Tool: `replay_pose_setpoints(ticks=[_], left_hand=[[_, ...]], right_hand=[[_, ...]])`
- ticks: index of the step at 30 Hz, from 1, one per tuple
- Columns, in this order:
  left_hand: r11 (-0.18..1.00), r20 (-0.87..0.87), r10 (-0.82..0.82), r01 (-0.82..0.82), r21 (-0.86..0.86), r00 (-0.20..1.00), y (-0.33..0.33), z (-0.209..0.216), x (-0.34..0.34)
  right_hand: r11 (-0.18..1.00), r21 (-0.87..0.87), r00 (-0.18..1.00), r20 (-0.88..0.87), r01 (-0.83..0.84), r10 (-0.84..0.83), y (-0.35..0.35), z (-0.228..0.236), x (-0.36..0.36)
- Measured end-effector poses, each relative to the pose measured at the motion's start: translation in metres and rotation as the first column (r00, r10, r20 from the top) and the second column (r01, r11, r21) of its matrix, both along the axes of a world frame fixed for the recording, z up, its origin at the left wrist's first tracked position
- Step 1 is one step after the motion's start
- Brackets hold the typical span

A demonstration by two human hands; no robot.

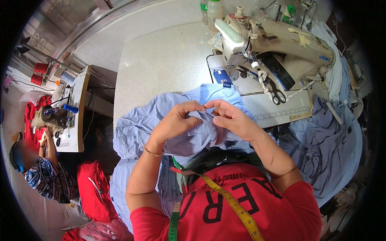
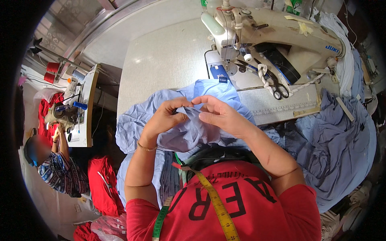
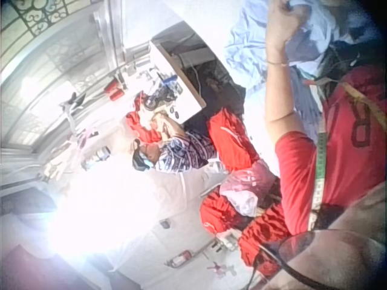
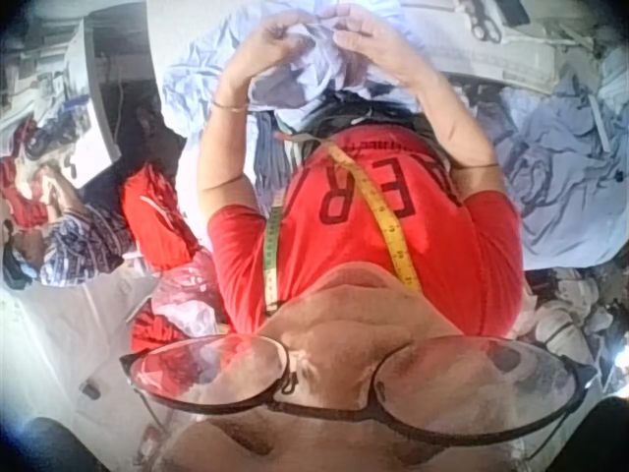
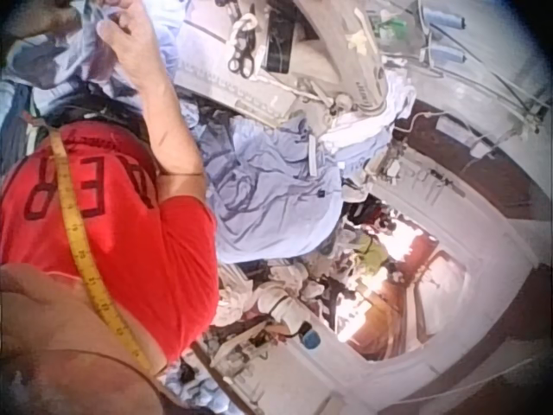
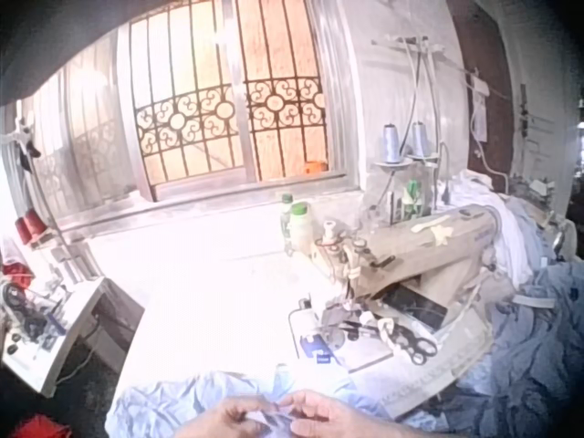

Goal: The person sews a shirt collar using a sewing machine, then uses a measuring tape to check the dimensions of the collar and buttons before trimming excess thread with a pair of snips.

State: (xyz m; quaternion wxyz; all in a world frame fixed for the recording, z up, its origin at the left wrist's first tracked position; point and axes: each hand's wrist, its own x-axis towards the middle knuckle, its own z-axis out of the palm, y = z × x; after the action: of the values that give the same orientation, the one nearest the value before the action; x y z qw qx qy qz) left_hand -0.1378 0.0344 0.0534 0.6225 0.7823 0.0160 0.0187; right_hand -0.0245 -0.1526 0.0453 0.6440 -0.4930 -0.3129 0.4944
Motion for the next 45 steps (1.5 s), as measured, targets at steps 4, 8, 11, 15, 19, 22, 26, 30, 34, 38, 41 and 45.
replay_pose_setpoints(ticks=[4, 8, 11, 15, 19, 22, 26, 30, 34, 38, 41, 45], left_hand=[[0.923, 0.229, 0.118, -0.191, 0.334, 0.966, -0.003, -0.010, 0.006], [0.762, 0.439, 0.358, -0.530, 0.371, 0.824, -0.032, -0.014, -0.002], [0.887, 0.124, 0.450, -0.459, 0.056, 0.884, -0.067, -0.020, -0.018], [0.812, 0.150, 0.584, -0.577, -0.087, 0.798, -0.075, -0.048, -0.005], [0.744, 0.087, 0.562, -0.456, -0.488, 0.823, -0.070, -0.054, -0.001], [0.754, 0.064, 0.543, -0.452, -0.476, 0.837, -0.069, -0.057, 0.001], [0.774, 0.093, 0.524, -0.428, -0.466, 0.847, -0.070, -0.057, 0.004], [0.792, 0.100, 0.523, -0.440, -0.423, 0.846, -0.069, -0.058, 0.003], [0.799, 0.160, 0.560, -0.479, -0.364, 0.813, -0.071, -0.063, 0.004], [0.797, 0.164, 0.559, -0.473, -0.375, 0.813, -0.070, -0.069, 0.000], [0.805, 0.193, 0.559, -0.472, -0.359, 0.807, -0.070, -0.073, -0.001], [0.809, 0.196, 0.553, -0.466, -0.358, 0.810, -0.073, -0.072, -0.002]], right_hand=[[0.999, 0.015, 0.999, -0.023, 0.031, -0.031, -0.003, -0.017, 0.007], [0.982, 0.004, 0.982, 0.020, 0.187, -0.187, -0.003, -0.026, 0.012], [0.968, 0.016, 0.957, 0.149, 0.250, -0.250, 0.001, -0.018, 0.007], [0.977, -0.023, 0.943, 0.265, 0.214, -0.200, -0.006, -0.020, 0.004], [0.967, -0.061, 0.845, 0.502, 0.247, -0.184, -0.011, -0.021, 0.010], [0.963, 0.007, 0.601, 0.780, 0.269, -0.174, -0.012, -0.021, 0.016], [0.978, 0.152, 0.288, 0.939, 0.142, -0.188, -0.002, -0.017, 0.036], [0.922, -0.388, 0.525, 0.789, 0.022, 0.319, 0.006, 0.004, 0.043], [0.974, -0.207, 0.510, 0.850, 0.089, 0.134, 0.010, -0.014, 0.040], [0.981, -0.172, 0.651, 0.756, 0.096, 0.069, 0.013, -0.020, 0.037], [0.969, -0.217, 0.692, 0.718, 0.117, 0.077, 0.011, -0.018, 0.033], [0.995, -0.093, 0.522, 0.850, 0.024, 0.067, 0.005, -0.028, 0.034]])
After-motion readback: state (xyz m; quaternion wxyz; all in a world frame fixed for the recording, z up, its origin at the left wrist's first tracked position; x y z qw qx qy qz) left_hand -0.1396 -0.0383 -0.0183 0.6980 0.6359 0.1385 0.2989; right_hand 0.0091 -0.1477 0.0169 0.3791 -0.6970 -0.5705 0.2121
